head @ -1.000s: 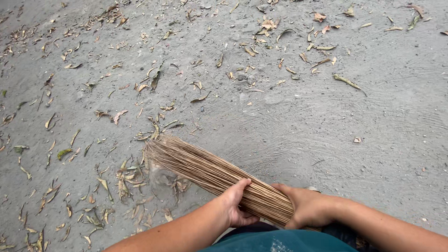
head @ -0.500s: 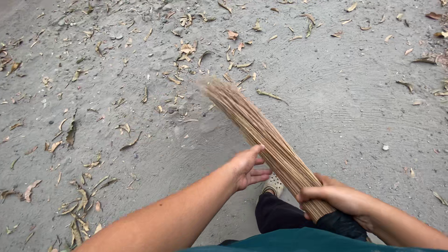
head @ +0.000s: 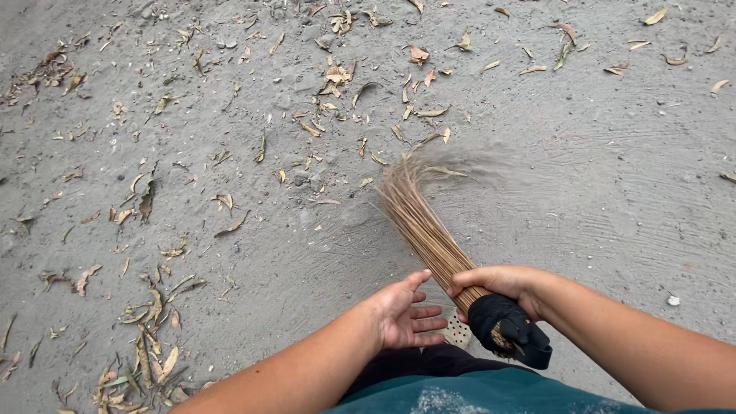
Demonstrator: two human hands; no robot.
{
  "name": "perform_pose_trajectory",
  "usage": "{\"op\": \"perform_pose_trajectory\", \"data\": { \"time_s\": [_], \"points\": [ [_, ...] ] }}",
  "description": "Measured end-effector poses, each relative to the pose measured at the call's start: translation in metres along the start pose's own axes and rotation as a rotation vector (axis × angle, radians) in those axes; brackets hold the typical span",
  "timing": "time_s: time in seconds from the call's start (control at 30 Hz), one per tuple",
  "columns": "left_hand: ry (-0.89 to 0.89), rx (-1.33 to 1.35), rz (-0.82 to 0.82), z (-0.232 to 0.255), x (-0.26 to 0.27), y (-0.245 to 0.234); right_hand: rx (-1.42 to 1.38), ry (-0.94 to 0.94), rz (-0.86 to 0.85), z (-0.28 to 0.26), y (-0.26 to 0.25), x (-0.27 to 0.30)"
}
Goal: The person sweeps dirt and dried leaves across an outdoor ground surface using a stick broom held by hand.
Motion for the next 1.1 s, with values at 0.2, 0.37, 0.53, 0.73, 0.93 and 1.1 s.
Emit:
{"op": "perform_pose_trajectory", "data": {
  "time_s": [0.2, 0.37, 0.53, 0.73, 0.93, 1.1],
  "points": [
    [0.027, 0.086, -0.41, 0.053, 0.038, 0.072, -0.007, -0.078, -0.154, -0.049, 0.014, 0.042],
    [0.006, -0.054, -0.426, 0.097, 0.036, 0.137, -0.22, -0.084, 0.085, -0.061, -0.038, 0.099],
    [-0.385, -0.048, -0.744, 0.116, 0.012, 0.201, -0.324, 0.086, 0.258, -0.071, -0.086, 0.123],
    [-0.266, -0.002, -0.678, 0.187, 0.0, 0.159, -0.149, 0.116, 0.101, -0.154, -0.079, 0.082],
    [-0.096, -0.31, -0.651, 0.273, 0.035, 0.15, -0.21, -0.135, 0.056, -0.234, -0.048, 0.098],
    [-0.095, -0.188, -0.504, 0.281, 0.004, 0.179, -0.27, -0.109, 0.265, -0.236, -0.076, 0.118]
  ]
}}
Point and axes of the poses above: each hand's wrist, its own x-axis away from the middle knuckle, its own y-axis out of the palm, z = x × y, the point moved 8 cm from there along -x, towards the middle knuckle, and after that the axes turned 2 degrees about y, right-handed, at the moved point
